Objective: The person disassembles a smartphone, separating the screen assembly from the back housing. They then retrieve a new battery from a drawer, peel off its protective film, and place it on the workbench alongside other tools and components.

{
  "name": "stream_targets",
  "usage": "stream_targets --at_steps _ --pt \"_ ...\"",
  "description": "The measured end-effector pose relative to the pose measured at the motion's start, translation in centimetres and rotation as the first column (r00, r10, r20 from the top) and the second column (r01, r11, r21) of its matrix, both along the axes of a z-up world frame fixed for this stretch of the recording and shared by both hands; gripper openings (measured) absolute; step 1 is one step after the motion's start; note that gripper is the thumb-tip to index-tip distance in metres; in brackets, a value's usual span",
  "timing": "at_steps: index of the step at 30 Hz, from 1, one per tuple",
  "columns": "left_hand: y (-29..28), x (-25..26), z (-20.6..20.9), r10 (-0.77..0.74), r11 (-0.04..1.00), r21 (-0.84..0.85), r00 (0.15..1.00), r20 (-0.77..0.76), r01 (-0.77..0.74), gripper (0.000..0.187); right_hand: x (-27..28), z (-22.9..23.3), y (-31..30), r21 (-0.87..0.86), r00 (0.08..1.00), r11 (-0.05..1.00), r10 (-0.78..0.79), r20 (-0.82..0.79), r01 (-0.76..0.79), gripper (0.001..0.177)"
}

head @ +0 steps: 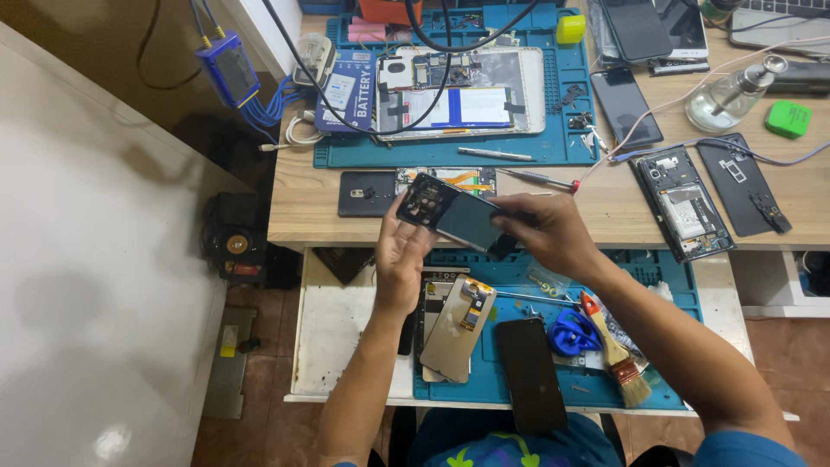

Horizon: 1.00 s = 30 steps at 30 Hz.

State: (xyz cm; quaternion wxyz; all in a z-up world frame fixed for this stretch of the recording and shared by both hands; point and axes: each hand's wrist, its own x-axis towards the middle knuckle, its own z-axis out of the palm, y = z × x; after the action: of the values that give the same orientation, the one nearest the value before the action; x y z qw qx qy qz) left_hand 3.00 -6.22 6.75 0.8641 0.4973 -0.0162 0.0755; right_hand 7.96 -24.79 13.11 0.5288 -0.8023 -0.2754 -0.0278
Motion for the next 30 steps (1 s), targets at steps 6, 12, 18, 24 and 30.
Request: stream_targets --at_steps 6,12,18,24,30 --pt "-0.4 -0.8 -0.2 -0.016 0.999 -0.032 0.992 -0.124 0.012 0.028 -1.8 0.3 1.0 0.159 0.785 0.974 -0.03 -0.618 0.162 0.028" --pt "-0.6 -1.3 -0.1 -0.048 0.998 -0.038 0.993 -0.107 0.044 0.033 -2.4 -0.5 -0.3 0.046 0.801 0.99 -0.083 -0.592 0.137 0.022" --pt "-1.2 -1.7 1.8 -0.079 0.995 0.043 0.986 -0.144 0.086 0.036 -2.0 -2.5 -1.3 -0.052 0.868 0.992 -0.125 -0.48 0.114 0.02" --pt "-1.7 -1.9 0.2 -0.126 0.986 0.093 0.98 -0.154 0.141 0.036 -1.7 -2.5 -1.4 -0.038 0.897 0.989 -0.146 -0.417 0.144 0.02" --pt "-2.5 -2.3 -0.1 -0.203 0.97 0.113 0.971 -0.124 0.217 0.035 -2.1 -3.5 -1.7 0.034 0.923 0.977 -0.189 -0.335 0.212 0.016"
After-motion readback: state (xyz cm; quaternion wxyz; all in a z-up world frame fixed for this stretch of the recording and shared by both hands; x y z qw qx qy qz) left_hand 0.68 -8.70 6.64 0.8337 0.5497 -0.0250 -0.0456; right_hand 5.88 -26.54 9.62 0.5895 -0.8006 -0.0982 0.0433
